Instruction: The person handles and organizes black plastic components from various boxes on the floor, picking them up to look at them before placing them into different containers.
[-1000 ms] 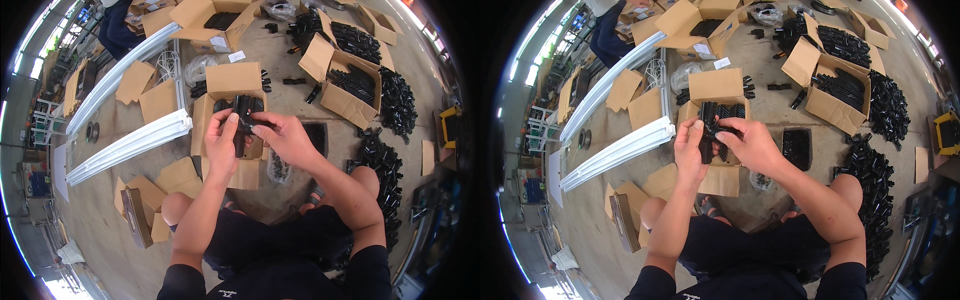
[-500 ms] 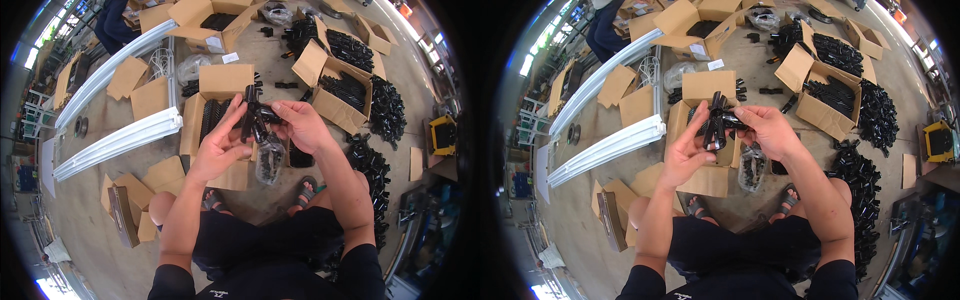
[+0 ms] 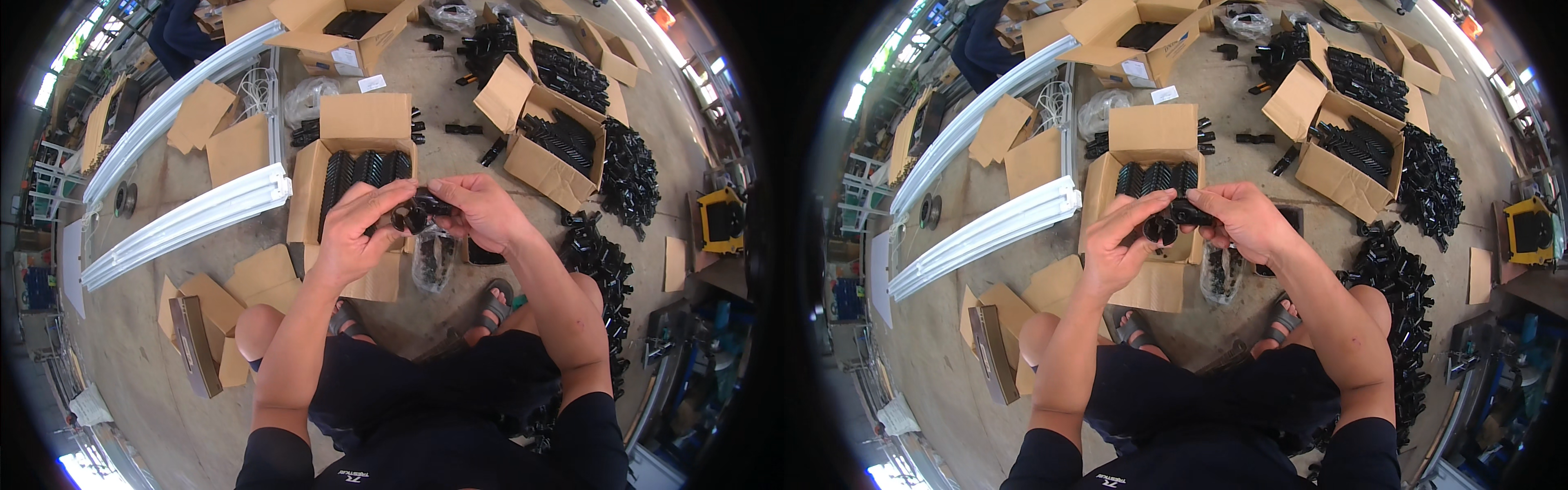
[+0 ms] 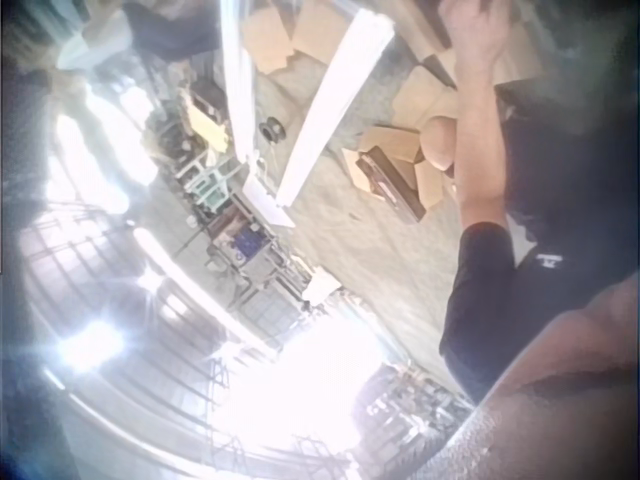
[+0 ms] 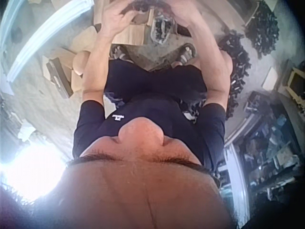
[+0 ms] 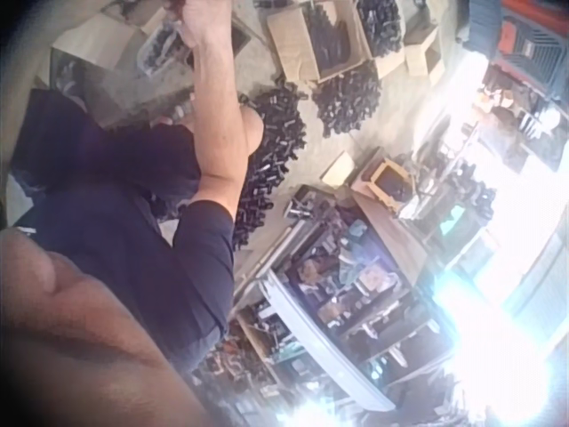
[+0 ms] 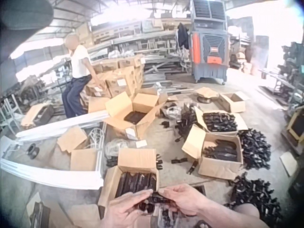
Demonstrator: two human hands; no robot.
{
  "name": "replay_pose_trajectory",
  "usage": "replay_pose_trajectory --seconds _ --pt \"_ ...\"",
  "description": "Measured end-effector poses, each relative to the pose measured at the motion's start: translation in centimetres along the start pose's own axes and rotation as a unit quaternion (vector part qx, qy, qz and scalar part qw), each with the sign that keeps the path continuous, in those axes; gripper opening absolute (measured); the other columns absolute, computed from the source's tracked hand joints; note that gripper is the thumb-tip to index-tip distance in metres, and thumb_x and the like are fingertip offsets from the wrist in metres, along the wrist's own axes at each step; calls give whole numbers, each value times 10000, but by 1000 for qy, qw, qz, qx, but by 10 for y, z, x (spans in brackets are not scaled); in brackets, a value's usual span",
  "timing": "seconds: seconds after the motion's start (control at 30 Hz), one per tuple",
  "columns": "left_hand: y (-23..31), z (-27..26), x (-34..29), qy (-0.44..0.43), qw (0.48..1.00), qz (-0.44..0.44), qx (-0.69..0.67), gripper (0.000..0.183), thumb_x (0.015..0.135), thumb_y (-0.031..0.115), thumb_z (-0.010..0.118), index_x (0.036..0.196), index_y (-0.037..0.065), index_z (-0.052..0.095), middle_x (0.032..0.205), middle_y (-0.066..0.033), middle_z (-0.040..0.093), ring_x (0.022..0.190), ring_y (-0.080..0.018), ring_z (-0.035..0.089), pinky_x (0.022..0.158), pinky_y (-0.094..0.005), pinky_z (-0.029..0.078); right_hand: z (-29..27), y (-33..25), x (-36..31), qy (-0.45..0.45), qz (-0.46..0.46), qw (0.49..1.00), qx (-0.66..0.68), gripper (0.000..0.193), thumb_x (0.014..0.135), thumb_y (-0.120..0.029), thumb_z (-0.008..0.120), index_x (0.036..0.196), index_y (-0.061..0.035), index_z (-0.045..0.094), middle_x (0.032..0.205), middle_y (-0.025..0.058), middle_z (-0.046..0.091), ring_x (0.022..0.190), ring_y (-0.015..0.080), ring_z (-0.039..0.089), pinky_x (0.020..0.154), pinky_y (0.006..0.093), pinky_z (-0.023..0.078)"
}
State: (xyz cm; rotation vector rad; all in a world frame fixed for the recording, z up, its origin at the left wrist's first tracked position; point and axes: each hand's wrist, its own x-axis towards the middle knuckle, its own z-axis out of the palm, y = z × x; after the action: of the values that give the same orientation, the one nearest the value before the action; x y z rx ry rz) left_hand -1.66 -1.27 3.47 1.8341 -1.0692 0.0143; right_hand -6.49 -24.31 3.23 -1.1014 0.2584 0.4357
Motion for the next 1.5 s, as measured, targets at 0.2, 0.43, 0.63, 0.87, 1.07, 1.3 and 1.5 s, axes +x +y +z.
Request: replay_pose_trajectory --seconds 0.2,0.43,0.63,0.87,1.07,1.3,1.5 --pt "-11 17 -10 98 979 -134 -119 363 881 62 750 1231 3 669 1091 -76 730 949 -133 640 860 -285 523 6 -1 -3 33 -106 955 -275 321 1001 -226 651 1214 12 676 900 67 702 709 145 622 626 280 501" --pt "-14 28 -16 137 910 -239 -310 361 992 91 655 1318 -45 586 1156 -95 709 1049 -121 650 946 -268 512 17 12 -6 47 -338 804 -487 417 854 -130 758 1238 -12 648 1022 180 682 858 380 661 786 403 538" --pt "-17 16 -10 63 925 -234 -291 377 1007 92 609 1353 -51 556 1258 -144 684 1172 -181 629 1048 -331 482 10 10 -8 26 -332 774 -538 403 835 -169 771 1176 18 662 1024 212 676 919 414 655 807 456 534" --pt "-20 12 -10 46 909 -256 -327 377 997 57 608 1356 -46 558 1256 -140 687 1161 -178 635 1047 -337 488 14 18 -2 24 -363 772 -522 387 810 -183 787 1135 0 685 1039 191 691 910 404 661 808 458 542" --pt "-21 14 -19 36 934 -256 -246 507 933 30 682 1420 51 545 1094 -98 740 1013 -162 696 914 -315 539 16 -1 -3 36 -330 806 -489 400 816 -191 817 1141 2 686 985 154 694 820 282 676 746 383 550" --pt "-5 10 -14 -3 983 -164 -77 878 859 89 769 1596 190 303 1045 -173 750 982 -274 742 892 -358 550 16 6 -1 -28 -255 902 -348 372 880 -130 781 1206 15 678 928 96 686 757 132 635 686 294 524" --pt "2 7 -11 -21 951 -249 -180 812 862 21 761 1563 95 359 1086 -96 740 985 -119 657 888 -292 528 19 3 -2 -12 -266 877 -399 316 898 -128 745 1178 8 692 877 106 683 732 132 617 680 289 516"
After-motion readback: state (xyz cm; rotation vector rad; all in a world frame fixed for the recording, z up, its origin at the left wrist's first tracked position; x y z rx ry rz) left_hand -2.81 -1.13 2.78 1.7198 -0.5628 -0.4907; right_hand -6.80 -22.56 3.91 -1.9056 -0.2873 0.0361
